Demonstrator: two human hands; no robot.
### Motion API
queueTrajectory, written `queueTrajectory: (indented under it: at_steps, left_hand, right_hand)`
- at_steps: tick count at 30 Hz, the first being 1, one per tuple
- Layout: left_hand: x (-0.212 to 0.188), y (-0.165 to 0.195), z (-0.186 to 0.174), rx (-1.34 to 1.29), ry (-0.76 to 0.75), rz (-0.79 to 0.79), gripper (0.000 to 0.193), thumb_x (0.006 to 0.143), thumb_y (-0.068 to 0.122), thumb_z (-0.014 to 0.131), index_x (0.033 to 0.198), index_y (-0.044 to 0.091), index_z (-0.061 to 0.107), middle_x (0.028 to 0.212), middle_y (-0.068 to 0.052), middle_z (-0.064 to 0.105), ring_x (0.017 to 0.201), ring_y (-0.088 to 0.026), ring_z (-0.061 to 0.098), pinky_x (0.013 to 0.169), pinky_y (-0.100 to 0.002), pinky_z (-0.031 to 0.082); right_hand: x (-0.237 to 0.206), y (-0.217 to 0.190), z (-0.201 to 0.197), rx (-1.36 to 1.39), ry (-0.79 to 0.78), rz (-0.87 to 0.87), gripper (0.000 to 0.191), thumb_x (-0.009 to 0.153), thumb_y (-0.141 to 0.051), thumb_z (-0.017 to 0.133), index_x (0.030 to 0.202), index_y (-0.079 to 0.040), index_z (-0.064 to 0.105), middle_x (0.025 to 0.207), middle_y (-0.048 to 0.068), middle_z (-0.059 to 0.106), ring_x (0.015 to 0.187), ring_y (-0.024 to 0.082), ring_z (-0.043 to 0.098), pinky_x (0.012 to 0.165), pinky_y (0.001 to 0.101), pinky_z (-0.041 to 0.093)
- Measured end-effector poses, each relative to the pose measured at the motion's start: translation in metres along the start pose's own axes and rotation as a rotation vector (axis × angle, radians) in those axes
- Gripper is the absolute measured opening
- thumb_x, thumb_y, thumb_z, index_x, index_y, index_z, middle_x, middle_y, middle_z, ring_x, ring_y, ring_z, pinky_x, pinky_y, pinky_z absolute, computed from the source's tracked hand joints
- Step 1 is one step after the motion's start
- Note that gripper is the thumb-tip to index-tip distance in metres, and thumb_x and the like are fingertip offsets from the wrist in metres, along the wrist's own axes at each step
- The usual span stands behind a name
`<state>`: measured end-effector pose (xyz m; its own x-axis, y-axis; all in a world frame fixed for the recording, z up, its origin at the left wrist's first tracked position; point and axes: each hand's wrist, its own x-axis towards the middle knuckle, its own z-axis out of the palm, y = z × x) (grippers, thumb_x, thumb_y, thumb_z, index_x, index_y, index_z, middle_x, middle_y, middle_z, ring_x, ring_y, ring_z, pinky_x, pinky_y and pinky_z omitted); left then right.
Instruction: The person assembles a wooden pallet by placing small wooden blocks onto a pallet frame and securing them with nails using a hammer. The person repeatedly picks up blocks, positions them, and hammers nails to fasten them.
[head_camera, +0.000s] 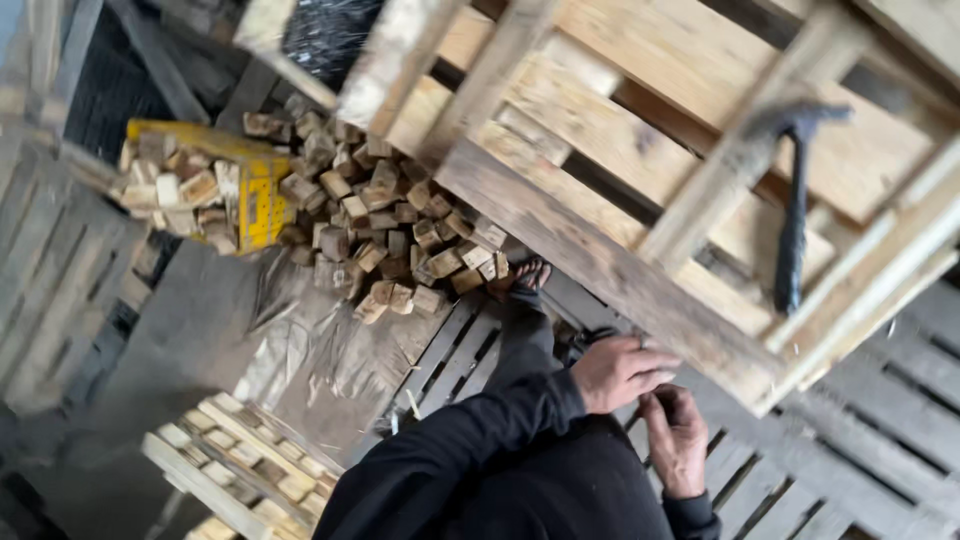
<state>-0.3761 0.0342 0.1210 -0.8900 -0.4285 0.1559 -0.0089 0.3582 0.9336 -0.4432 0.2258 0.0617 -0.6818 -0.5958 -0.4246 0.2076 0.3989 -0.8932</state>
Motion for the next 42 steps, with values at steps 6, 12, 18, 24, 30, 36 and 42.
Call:
queueTrajectory:
  at_steps: [6, 12, 18, 24, 30, 36, 42]
  left_hand:
    - [0.012, -0.069, -0.175, 0.353, 0.374, -0.035, 0.018, 0.098, 0.011, 0.070, 0.116, 0.009, 0.074, 0.104, -0.010, 0.074, 0.083, -0.028, 0.070, 0.077, -0.041, 0.059]
    - [0.094, -0.192, -0.418, 0.396, 0.919, -0.555, 0.029, 0.095, 0.023, 0.059, 0.120, 0.010, 0.069, 0.120, -0.014, 0.059, 0.097, -0.022, 0.066, 0.079, -0.038, 0.063]
    - [0.132, -0.243, -0.501, 0.628, 0.757, -0.870, 0.027, 0.098, 0.023, 0.068, 0.120, 0.009, 0.070, 0.116, -0.018, 0.060, 0.097, -0.027, 0.064, 0.080, -0.040, 0.058]
    - [0.124, -0.263, -0.493, 0.570, 1.019, -0.681, 0.038, 0.099, 0.012, 0.056, 0.136, 0.005, 0.060, 0.124, -0.015, 0.060, 0.103, -0.022, 0.066, 0.081, -0.031, 0.062]
    - [0.117, -0.271, -0.489, 0.477, 1.352, -0.473, 0.031, 0.102, 0.005, 0.055, 0.132, 0.003, 0.062, 0.126, -0.016, 0.063, 0.109, -0.026, 0.067, 0.088, -0.037, 0.062]
    - [0.118, -0.272, -0.489, 0.459, 1.371, -0.359, 0.027, 0.100, -0.001, 0.056, 0.125, 0.001, 0.065, 0.119, -0.016, 0.066, 0.110, -0.034, 0.067, 0.094, -0.042, 0.058]
    - [0.117, -0.276, -0.492, 0.372, 1.367, -0.370, 0.023, 0.105, 0.001, 0.054, 0.124, 0.002, 0.065, 0.117, -0.014, 0.066, 0.105, -0.030, 0.070, 0.088, -0.037, 0.061]
  right_hand:
    - [0.100, -0.147, 0.113, -0.346, -0.294, -0.238, 0.013, 0.094, -0.009, 0.071, 0.104, -0.002, 0.070, 0.082, 0.006, 0.071, 0.074, 0.010, 0.065, 0.068, 0.0276, 0.054]
    - [0.186, -0.252, 0.225, -0.459, -0.520, -0.586, 0.013, 0.095, -0.009, 0.071, 0.105, -0.002, 0.068, 0.089, 0.006, 0.072, 0.080, 0.012, 0.067, 0.071, 0.0278, 0.055]
    - [0.294, -0.288, 0.358, -0.461, -0.679, -0.887, 0.007, 0.102, -0.009, 0.069, 0.105, -0.004, 0.068, 0.096, 0.009, 0.072, 0.078, 0.015, 0.070, 0.067, 0.0286, 0.060]
    - [0.408, -0.315, 0.497, -0.792, -0.628, -1.279, 0.016, 0.102, -0.010, 0.073, 0.116, -0.003, 0.071, 0.106, 0.013, 0.068, 0.097, 0.027, 0.066, 0.080, 0.0425, 0.057]
    - [0.437, -0.323, 0.587, -1.533, -0.621, -1.033, 0.059, 0.077, -0.041, 0.089, 0.116, -0.006, 0.063, 0.103, 0.017, 0.061, 0.092, 0.034, 0.065, 0.078, 0.0525, 0.054]
    - [0.446, -0.326, 0.598, -1.363, -0.880, -0.964, 0.047, 0.079, -0.022, 0.085, 0.116, -0.004, 0.063, 0.108, 0.018, 0.061, 0.087, 0.034, 0.068, 0.079, 0.0470, 0.059]
    - [0.467, -0.331, 0.586, -1.093, -0.899, -0.857, 0.011, 0.101, -0.012, 0.068, 0.104, -0.001, 0.070, 0.098, 0.012, 0.072, 0.085, 0.024, 0.072, 0.081, 0.0373, 0.061]
